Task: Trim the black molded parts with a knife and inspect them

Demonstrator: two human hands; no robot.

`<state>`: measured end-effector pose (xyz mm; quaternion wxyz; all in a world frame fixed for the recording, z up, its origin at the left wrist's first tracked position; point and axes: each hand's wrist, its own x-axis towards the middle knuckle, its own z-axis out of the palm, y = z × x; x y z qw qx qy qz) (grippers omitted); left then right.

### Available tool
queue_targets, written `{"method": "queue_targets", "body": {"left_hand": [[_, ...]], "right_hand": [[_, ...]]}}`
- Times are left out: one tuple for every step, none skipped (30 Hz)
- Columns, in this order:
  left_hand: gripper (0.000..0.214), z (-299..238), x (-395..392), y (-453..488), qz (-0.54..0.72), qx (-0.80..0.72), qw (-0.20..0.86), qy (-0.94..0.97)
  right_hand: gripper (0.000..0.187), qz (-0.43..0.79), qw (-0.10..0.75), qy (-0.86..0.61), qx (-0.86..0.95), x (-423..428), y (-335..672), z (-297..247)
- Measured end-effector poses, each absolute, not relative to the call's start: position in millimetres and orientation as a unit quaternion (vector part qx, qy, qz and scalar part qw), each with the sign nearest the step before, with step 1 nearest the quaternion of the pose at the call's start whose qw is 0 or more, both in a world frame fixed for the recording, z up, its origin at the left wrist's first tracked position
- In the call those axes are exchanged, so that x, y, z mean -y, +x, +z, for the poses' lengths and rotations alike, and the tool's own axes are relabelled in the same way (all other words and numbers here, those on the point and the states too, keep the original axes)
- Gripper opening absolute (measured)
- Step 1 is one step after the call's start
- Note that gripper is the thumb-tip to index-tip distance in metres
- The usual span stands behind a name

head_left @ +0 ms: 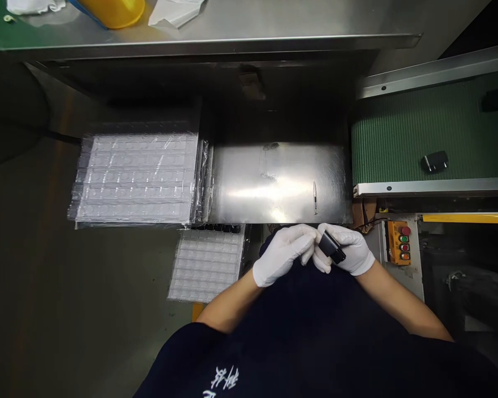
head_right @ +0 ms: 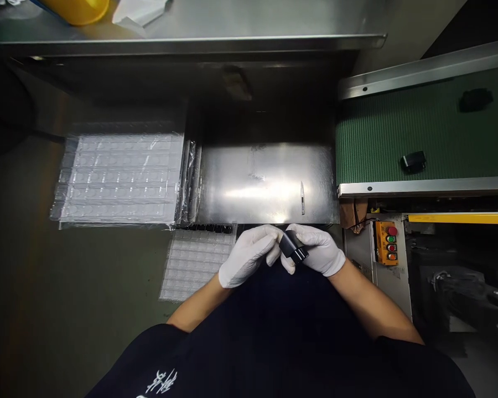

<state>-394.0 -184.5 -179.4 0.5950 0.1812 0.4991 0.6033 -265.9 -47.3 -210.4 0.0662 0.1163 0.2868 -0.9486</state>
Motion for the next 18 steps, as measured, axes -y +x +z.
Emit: {"method": "queue_targets", "body": {"left_hand": [[0.043,-179.1,183.9,-394.1,0.603,-0.507,0.588,0.183],[0.044,-178.6,183.1,-394.7,0.602,-0.518,0.579,0.183],[0.044,-177.9,182.2,-395.6,0.598,-0.536,0.568,0.180],[0.043,-177.1,181.4,-396.7,0.589,-0.561,0.555,0.175],[0.040,-176.2,180.6,-398.0,0.572,-0.592,0.541,0.171],[0.037,-175.4,179.9,-399.3,0.552,-0.624,0.527,0.168],[0.034,-174.9,179.5,-400.5,0.532,-0.652,0.514,0.168],[0.032,-174.6,179.3,-401.4,0.515,-0.670,0.507,0.169],[0.031,-174.7,179.4,-402.1,0.503,-0.679,0.507,0.171],[0.031,-175.0,179.6,-402.4,0.497,-0.680,0.511,0.171],[0.032,-175.5,179.9,-402.4,0.496,-0.677,0.517,0.167],[0.033,-176.1,180.3,-402.3,0.500,-0.672,0.522,0.160],[0.034,-176.8,180.6,-402.1,0.505,-0.666,0.528,0.150],[0.036,-177.5,180.9,-401.9,0.515,-0.657,0.533,0.138],[0.038,-178.1,181.2,-401.7,0.528,-0.644,0.540,0.123],[0.039,-178.9,181.4,-401.8,0.542,-0.628,0.548,0.108],[0.041,-179.6,181.6,-402.0,0.556,-0.612,0.554,0.093],[0.042,-180.5,181.7,-402.3,0.568,-0.601,0.556,0.081]], "right_hand": [[0.039,-0.944,0.063,0.122,-0.299,47.7,-265.7,-210.6],[0.040,-0.937,0.055,0.134,-0.319,47.7,-265.5,-210.1],[0.040,-0.924,0.043,0.153,-0.349,47.3,-265.3,-209.0],[0.040,-0.902,0.027,0.179,-0.392,46.6,-265.1,-207.5],[0.040,-0.869,0.007,0.209,-0.449,45.8,-264.9,-205.8],[0.038,-0.824,-0.016,0.237,-0.514,45.1,-264.8,-203.8],[0.036,-0.772,-0.042,0.259,-0.579,44.7,-264.8,-201.9],[0.035,-0.720,-0.065,0.270,-0.636,44.6,-264.9,-200.1],[0.033,-0.674,-0.084,0.274,-0.681,44.8,-265.2,-198.6],[0.034,-0.641,-0.097,0.275,-0.711,45.2,-265.7,-197.3],[0.038,-0.622,-0.104,0.274,-0.726,45.7,-266.4,-196.4],[0.044,-0.614,-0.105,0.273,-0.733,46.0,-267.3,-195.6],[0.050,-0.615,-0.104,0.272,-0.732,46.2,-268.2,-195.0],[0.054,-0.622,-0.102,0.273,-0.726,46.1,-269.0,-194.4],[0.055,-0.634,-0.100,0.272,-0.717,45.6,-269.7,-193.7],[0.054,-0.649,-0.098,0.269,-0.705,44.9,-270.1,-192.9],[0.052,-0.664,-0.095,0.266,-0.692,43.9,-270.2,-192.0],[0.049,-0.677,-0.091,0.264,-0.681,42.8,-269.9,-191.1]]}}
